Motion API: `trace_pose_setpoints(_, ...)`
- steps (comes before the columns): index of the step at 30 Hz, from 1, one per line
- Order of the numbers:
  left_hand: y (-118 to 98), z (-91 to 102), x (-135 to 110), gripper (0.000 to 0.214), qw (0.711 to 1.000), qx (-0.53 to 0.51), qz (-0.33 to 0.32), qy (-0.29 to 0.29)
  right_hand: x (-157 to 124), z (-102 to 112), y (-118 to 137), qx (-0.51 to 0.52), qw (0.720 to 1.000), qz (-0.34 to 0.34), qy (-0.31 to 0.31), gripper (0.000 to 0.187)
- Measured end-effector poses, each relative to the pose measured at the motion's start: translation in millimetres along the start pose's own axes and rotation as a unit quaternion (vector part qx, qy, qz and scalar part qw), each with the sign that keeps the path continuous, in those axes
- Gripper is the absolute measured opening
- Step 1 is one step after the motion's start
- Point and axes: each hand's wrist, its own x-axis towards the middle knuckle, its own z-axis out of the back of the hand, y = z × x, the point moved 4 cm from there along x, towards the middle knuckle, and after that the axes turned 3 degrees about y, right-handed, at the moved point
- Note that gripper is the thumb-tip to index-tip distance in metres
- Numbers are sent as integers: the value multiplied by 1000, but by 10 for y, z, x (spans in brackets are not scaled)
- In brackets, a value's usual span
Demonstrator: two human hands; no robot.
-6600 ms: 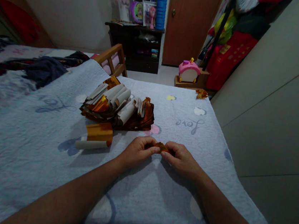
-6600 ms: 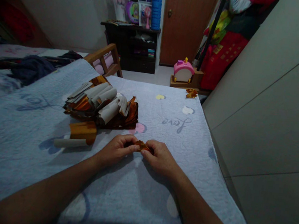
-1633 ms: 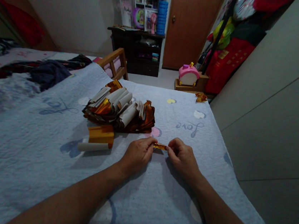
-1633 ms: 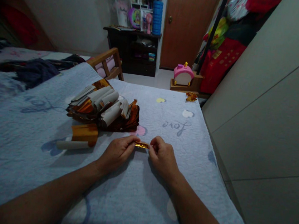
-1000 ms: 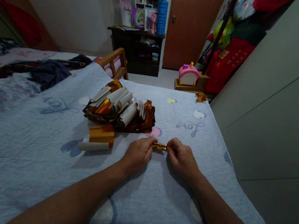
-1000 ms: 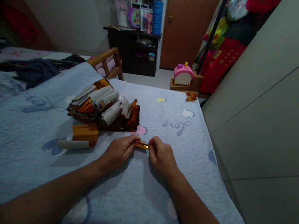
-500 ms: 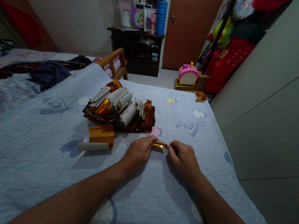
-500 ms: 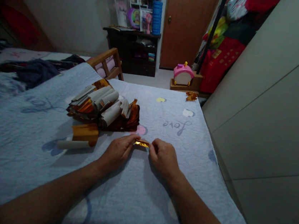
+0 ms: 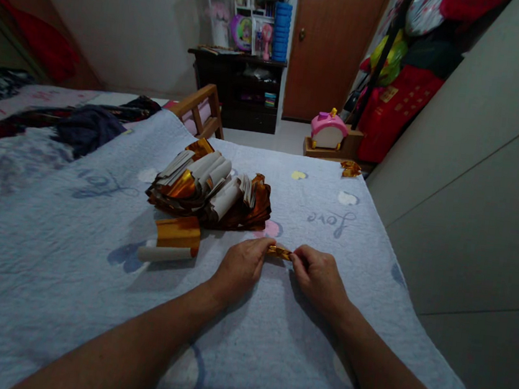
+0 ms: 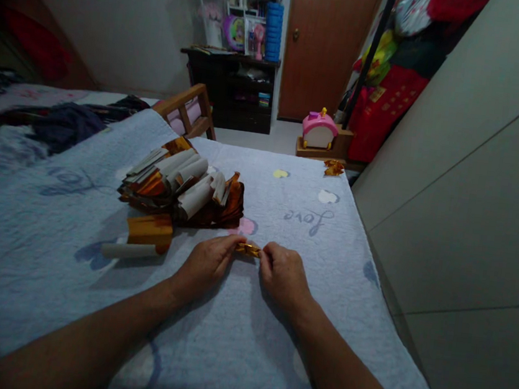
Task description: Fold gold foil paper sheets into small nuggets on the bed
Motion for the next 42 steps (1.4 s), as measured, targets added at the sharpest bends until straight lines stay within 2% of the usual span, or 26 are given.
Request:
trace_pose_setpoints(14,1,4,-8,29,1000,3,7,-6,0,30,11,44,999,-16,-26,22)
trace_pose_setpoints(29,-17,-4,-15,27,1000,-7,-19,-15,2,20,31,13,1000,-14,-22,22)
trace_pose_setpoints(42,-12,-12,-14,30,1000,-8,-11,-8,-8,12,17,-8,1000,-2,-20,22)
